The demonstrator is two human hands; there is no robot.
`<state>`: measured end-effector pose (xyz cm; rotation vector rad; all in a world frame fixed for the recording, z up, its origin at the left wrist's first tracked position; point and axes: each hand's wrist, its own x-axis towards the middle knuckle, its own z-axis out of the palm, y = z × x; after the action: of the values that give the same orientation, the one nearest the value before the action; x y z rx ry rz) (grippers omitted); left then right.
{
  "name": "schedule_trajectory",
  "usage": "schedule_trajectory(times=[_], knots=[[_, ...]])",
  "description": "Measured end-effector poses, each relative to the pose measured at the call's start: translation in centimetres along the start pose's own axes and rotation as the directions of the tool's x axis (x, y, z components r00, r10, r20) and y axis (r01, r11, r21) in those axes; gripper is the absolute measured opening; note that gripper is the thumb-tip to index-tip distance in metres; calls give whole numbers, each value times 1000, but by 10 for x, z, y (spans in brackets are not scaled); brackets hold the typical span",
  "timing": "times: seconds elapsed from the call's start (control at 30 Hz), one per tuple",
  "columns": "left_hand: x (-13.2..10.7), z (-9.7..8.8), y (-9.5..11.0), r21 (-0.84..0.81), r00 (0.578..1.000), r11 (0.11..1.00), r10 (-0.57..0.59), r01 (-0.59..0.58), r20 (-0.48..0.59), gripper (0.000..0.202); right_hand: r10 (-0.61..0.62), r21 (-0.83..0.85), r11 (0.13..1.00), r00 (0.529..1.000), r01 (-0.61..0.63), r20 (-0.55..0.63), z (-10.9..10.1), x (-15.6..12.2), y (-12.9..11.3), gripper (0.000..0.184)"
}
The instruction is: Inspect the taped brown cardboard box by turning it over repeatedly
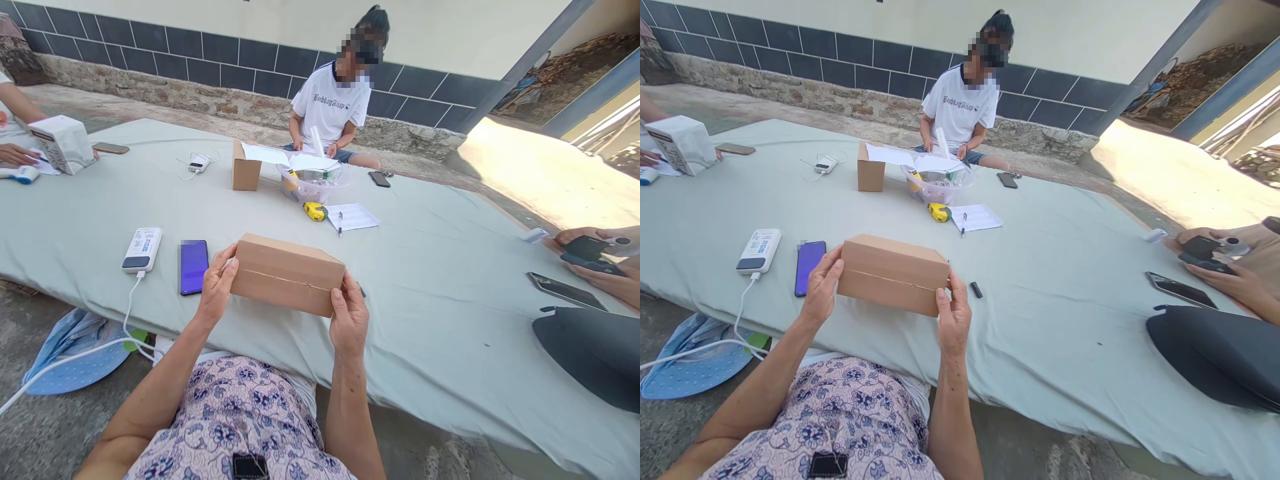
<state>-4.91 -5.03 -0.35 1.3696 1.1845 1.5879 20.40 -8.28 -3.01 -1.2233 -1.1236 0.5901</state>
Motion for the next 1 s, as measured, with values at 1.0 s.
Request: schedule_trajectory(times=[1.0], knots=[[1, -8, -2, -40, 931, 997, 79, -69, 356, 77, 167, 95, 983, 981, -157, -97, 1, 2, -11, 71]])
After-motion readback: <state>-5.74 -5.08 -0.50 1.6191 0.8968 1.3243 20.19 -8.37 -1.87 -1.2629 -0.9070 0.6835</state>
